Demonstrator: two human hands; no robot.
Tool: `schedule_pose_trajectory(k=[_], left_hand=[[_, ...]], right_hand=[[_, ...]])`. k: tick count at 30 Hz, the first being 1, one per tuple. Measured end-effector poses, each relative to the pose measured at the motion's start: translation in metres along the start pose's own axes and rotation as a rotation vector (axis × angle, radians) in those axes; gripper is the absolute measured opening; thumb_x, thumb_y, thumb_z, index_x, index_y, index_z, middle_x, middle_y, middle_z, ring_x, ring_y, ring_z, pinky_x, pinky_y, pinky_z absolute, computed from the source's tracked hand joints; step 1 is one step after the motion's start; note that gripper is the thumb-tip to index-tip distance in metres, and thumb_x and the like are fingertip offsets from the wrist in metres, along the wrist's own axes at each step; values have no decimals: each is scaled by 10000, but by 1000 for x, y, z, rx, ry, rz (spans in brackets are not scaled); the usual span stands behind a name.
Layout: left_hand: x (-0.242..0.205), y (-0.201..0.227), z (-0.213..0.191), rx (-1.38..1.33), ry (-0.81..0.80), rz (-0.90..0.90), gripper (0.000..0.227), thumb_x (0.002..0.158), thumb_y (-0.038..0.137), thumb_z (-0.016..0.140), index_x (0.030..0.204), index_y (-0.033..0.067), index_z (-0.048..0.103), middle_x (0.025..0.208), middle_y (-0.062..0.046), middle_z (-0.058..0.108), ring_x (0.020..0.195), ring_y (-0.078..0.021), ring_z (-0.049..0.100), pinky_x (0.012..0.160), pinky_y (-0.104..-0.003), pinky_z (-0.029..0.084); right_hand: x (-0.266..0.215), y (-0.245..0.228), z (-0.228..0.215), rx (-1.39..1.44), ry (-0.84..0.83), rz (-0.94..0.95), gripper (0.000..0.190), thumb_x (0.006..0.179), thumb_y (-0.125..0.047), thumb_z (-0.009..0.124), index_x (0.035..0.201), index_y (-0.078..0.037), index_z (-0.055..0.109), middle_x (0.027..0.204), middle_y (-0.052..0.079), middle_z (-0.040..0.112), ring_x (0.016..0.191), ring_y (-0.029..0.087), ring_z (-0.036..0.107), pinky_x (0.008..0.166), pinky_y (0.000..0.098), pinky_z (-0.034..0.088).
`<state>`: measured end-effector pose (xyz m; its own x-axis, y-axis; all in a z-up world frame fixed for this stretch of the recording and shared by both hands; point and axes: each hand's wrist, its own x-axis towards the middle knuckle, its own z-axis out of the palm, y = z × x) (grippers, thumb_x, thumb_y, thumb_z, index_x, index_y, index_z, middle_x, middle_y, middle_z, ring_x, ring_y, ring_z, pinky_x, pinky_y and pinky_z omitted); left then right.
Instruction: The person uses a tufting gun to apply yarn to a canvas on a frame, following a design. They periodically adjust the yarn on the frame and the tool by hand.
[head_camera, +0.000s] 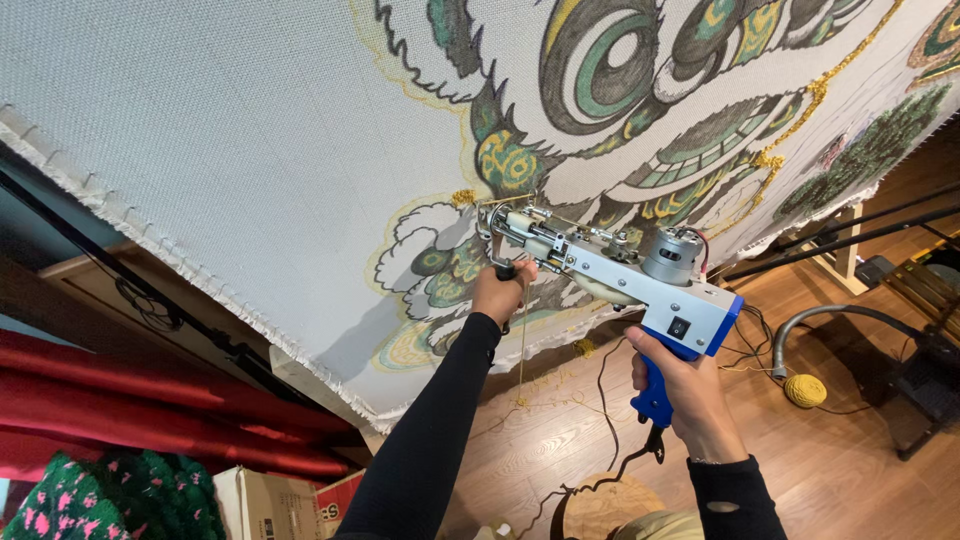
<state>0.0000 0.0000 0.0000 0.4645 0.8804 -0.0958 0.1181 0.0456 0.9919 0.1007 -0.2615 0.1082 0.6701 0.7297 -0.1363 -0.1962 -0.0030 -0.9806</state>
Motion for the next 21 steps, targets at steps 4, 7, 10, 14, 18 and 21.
schedule_pose_trajectory(k=[4, 7, 10, 14, 18, 21], left_hand=[[10, -9, 0, -76, -7, 17, 286, 899, 259, 780, 1034, 7, 783, 703, -35, 703, 484, -102, 557, 482, -303, 451], [10, -8, 0, -120, -2, 3, 285, 885, 245, 793, 1019, -6, 773, 702, -36, 705, 474, -106, 548, 462, -307, 448], [-3, -3, 3, -107, -14, -29, 298, 880, 263, 796, 1036, 10, 776, 670, -46, 668, 473, -105, 537, 450, -311, 442], [-22, 5, 8, -49, -19, -28, 344, 871, 317, 802, 1059, 30, 780, 631, -45, 641, 478, -106, 544, 463, -304, 450], [-26, 7, 7, -24, 8, -2, 382, 851, 353, 807, 1043, 23, 784, 649, -5, 668, 503, -96, 586, 485, -287, 502], [-20, 2, 5, -34, 16, -34, 380, 857, 356, 810, 1048, 28, 796, 643, -5, 653, 498, -88, 568, 481, -282, 494]], right_hand=[[2, 1, 2, -21, -17, -21, 204, 857, -177, 780, 889, -42, 630, 619, 52, 571, 504, 154, 541, 472, 300, 444], [4, 6, 0, -48, -24, -50, 199, 855, -172, 779, 884, -40, 633, 615, 56, 574, 502, 158, 543, 469, 302, 447], [5, 10, -13, -50, -18, -28, 188, 854, -170, 770, 891, -35, 645, 618, 58, 582, 504, 162, 548, 467, 305, 446], [2, 16, -27, -39, -19, -19, 182, 857, -170, 753, 918, -20, 670, 616, 60, 580, 501, 167, 544, 465, 309, 430], [0, 21, -27, -10, -24, -45, 181, 864, -152, 747, 930, -5, 663, 618, 58, 577, 504, 170, 543, 466, 315, 424], [3, 23, -23, -17, -25, -35, 184, 888, -154, 740, 927, 7, 659, 598, 69, 569, 504, 171, 538, 475, 309, 417]])
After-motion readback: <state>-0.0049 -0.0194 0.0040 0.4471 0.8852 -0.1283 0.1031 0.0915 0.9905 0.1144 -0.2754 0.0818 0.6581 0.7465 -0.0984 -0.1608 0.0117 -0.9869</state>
